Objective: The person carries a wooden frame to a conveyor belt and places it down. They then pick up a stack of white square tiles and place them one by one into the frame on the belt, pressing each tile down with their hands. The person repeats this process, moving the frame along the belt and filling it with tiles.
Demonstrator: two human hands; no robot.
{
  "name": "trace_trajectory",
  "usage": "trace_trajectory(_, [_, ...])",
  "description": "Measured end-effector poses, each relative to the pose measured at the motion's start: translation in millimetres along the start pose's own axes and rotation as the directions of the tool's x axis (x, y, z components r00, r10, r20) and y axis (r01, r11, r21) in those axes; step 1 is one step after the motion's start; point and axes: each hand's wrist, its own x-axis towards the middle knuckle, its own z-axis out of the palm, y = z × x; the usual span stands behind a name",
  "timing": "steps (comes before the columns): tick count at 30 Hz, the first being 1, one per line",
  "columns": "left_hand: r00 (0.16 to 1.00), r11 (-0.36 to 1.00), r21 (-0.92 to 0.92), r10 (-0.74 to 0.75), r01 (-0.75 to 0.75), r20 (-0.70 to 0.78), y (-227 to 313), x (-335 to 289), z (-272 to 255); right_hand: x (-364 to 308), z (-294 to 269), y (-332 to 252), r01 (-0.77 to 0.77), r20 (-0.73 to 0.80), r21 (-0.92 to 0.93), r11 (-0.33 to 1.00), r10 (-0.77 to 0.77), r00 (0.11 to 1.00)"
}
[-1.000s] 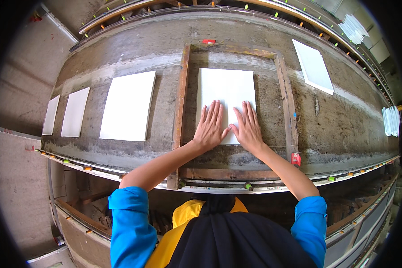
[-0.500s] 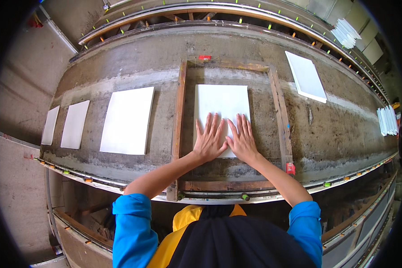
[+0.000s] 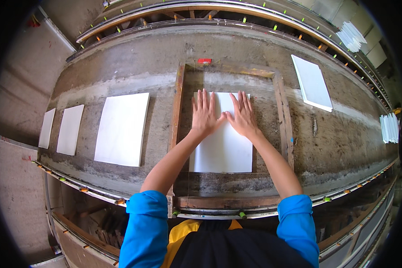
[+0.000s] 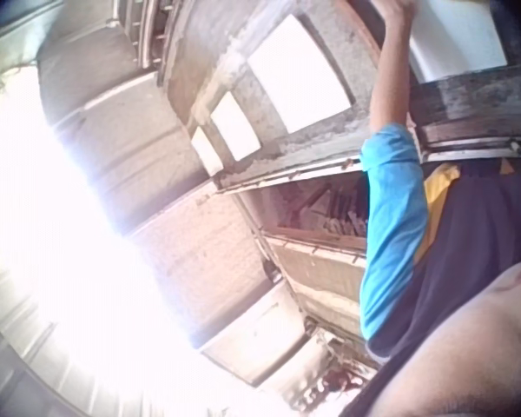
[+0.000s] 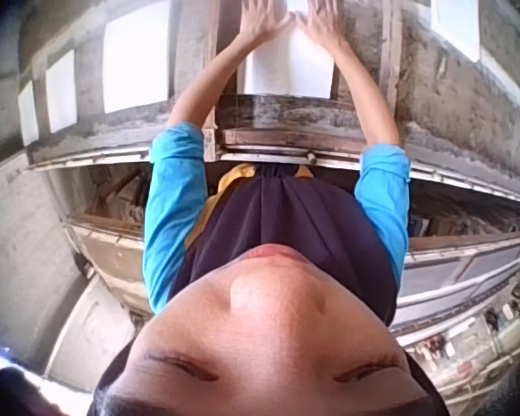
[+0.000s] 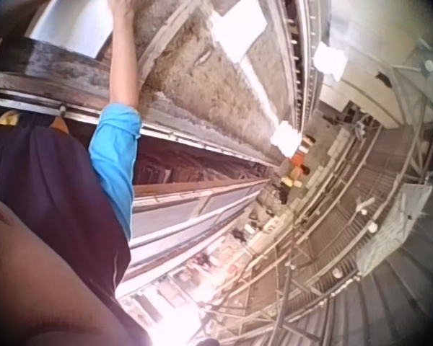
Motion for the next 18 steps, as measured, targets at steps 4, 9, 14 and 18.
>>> trace_trajectory(4, [1.000, 1.000, 0.001, 0.000, 0.000, -0.014, -3, -3, 1, 7, -3, 0, -0.036, -0.019, 0.039, 0.999, 0.036, 0.999])
trace_trajectory(9, [0.996, 0.996, 0.004, 0.089, -0.089, -0.006, 1, -14, -2, -1, 0, 0, -0.066, -0.067, 0.044, 0.997, 0.069, 0.995])
trace_trajectory(14, [0.979, 0.979, 0.019, 0.203, -0.203, 0.016, 7, -46, -14, -30, -14, -16, -0.049, -0.003, 0.021, 0.999, 0.049, 0.999])
trace_trajectory(18, [0.957, 0.964, -0.057, 0.263, -0.258, 0.121, 9, -89, -30, -75, -45, -34, 0.027, 0.183, 0.087, 0.996, -0.043, 0.982])
